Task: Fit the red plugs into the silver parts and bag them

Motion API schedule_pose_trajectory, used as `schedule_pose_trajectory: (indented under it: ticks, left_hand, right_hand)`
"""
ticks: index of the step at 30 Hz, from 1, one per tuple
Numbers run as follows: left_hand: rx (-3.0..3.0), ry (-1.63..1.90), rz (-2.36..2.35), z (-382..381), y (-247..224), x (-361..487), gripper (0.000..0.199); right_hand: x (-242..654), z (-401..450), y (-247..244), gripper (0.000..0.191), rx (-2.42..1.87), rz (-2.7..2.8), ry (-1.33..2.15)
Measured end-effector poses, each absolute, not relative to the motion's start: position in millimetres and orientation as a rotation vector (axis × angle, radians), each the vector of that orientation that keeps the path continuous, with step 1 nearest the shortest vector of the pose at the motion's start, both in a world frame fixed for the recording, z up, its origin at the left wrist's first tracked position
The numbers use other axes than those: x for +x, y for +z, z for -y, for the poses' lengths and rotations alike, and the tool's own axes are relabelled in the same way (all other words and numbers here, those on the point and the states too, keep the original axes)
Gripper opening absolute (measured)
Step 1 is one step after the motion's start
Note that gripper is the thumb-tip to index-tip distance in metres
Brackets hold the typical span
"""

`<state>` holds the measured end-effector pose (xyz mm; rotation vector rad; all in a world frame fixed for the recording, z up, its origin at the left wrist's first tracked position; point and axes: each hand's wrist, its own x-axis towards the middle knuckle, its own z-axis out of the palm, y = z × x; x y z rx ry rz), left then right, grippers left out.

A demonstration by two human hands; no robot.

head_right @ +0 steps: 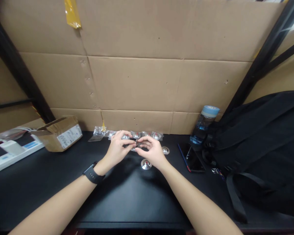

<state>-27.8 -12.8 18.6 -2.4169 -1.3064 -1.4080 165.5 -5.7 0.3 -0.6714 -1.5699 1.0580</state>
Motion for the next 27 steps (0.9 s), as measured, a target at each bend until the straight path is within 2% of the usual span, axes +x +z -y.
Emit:
schedule_pose_trajectory:
  ticks: [21,27]
  left_hand:
    - [-2.422,-1.385,1.258,15.6,20.4,-27.7,0.010]
    - [-2.424,-1.371,1.259,14.3,20.2,-28.7,0.009]
  right_hand:
    - [163.2,9.7,1.5,0.039,-0.735,1.573,1.032]
    - [169.3,7.4,9.9,0.030,-0.755,1.604,1.163]
